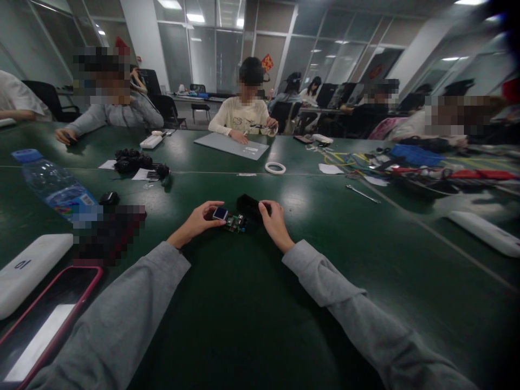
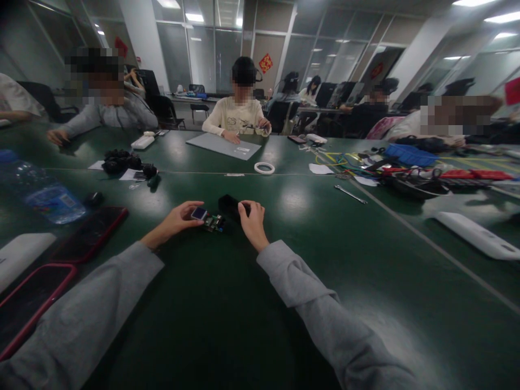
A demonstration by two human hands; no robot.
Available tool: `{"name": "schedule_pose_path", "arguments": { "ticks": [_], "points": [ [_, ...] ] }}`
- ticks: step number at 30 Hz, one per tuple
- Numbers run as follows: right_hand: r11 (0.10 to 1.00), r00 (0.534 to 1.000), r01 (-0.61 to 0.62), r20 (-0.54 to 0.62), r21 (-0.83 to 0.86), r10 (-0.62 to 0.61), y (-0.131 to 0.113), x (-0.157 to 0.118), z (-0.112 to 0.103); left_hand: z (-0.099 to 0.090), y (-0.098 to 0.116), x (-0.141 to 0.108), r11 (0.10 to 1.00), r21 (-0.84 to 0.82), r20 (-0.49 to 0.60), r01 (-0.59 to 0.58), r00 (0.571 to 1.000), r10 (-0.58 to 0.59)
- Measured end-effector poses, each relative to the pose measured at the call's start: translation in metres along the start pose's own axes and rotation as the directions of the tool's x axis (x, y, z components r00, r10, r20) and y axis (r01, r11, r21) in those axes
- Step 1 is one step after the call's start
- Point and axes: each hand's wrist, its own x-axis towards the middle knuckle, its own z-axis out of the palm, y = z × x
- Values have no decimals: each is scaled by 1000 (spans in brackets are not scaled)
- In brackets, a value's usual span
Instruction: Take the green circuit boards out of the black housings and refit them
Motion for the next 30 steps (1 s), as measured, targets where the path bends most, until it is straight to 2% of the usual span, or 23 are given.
{"name": "schedule_pose_path", "arguments": {
  "ticks": [6, 17, 24, 30],
  "points": [
    [999, 999, -29, -28, -14, 28, 3, 0, 1, 0, 3, -1, 1000, 12, 3, 2, 1000, -2],
    [998, 1000, 11, 26, -56, -9, -10, -4, -3, 0, 2, -1, 999, 42, 24, -2, 1000, 1],
    [970, 981, 192, 12, -152, -193, -25, -9, -7, -1, 2, -1, 998, 62, 29, 0, 1000, -2],
    [894, 915, 401, 138, -201, -379, -46, -18, -12, -1, -3, 2, 998, 62, 30, -27, 999, 25]
  ]
}}
